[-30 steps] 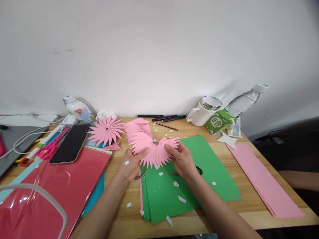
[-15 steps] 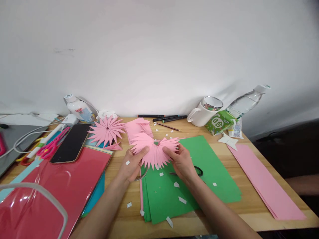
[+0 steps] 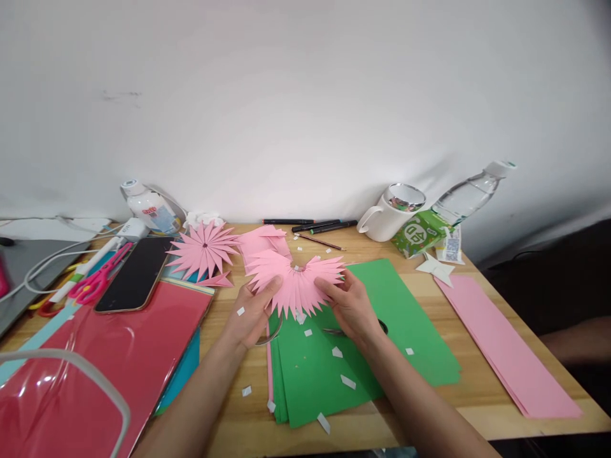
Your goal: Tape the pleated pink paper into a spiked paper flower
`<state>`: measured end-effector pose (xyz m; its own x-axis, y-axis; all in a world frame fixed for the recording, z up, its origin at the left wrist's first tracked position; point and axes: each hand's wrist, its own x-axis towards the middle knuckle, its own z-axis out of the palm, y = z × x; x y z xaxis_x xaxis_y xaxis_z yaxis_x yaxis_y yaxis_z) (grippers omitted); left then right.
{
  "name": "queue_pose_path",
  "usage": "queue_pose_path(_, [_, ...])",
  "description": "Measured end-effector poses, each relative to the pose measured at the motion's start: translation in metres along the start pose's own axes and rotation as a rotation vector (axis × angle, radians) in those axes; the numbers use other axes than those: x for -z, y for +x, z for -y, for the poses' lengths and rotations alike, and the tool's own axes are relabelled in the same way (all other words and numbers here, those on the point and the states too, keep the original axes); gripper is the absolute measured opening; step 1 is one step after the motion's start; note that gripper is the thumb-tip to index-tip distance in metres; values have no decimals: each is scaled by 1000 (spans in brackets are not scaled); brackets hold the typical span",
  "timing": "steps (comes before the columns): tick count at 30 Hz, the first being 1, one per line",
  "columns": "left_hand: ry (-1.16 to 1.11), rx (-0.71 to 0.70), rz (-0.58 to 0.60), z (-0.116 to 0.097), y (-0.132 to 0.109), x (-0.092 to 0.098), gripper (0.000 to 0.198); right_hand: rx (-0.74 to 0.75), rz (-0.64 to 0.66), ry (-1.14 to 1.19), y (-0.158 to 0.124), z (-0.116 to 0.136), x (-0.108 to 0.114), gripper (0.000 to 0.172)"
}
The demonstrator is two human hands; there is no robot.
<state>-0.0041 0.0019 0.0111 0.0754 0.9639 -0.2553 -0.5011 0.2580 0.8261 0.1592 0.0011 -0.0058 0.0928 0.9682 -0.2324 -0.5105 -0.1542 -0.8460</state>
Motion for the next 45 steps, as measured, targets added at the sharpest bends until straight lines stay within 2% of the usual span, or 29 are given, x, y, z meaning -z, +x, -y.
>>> queue_pose_path(4, [-28,-16,-5,-2,0,0,29,23,0,6,-2,0,-3,30])
queue_pose_path(11, [-60,-37,-27,-4,1,0,34,110,27,-206,-4,-1,-1,54])
queue_pose_path(16, [-67,-19,-39,-6,1,-1,35,165,-5,-290,-4,3,0,50])
queue_pose_path(21, [-70,-30,-27,-4,0,-5,40,158,11,-274,-5,2,-1,53])
queue_pose_path(33, [-19,-89,-18,3,2,-1,39,175,55,-298,-4,2,1,59])
queue_pose_path(39, [-64,-37,-36,2,0,-3,33,189,31,-264,-3,4,-1,74])
queue_pose_path(41, [-72,-31,-41,1,-1,-6,33,191,7,-226,-3,3,-2,70])
queue_pose_path(45, [-67,-107,-71,5,-3,-10,39,142,23,-141,-4,-4,-5,45])
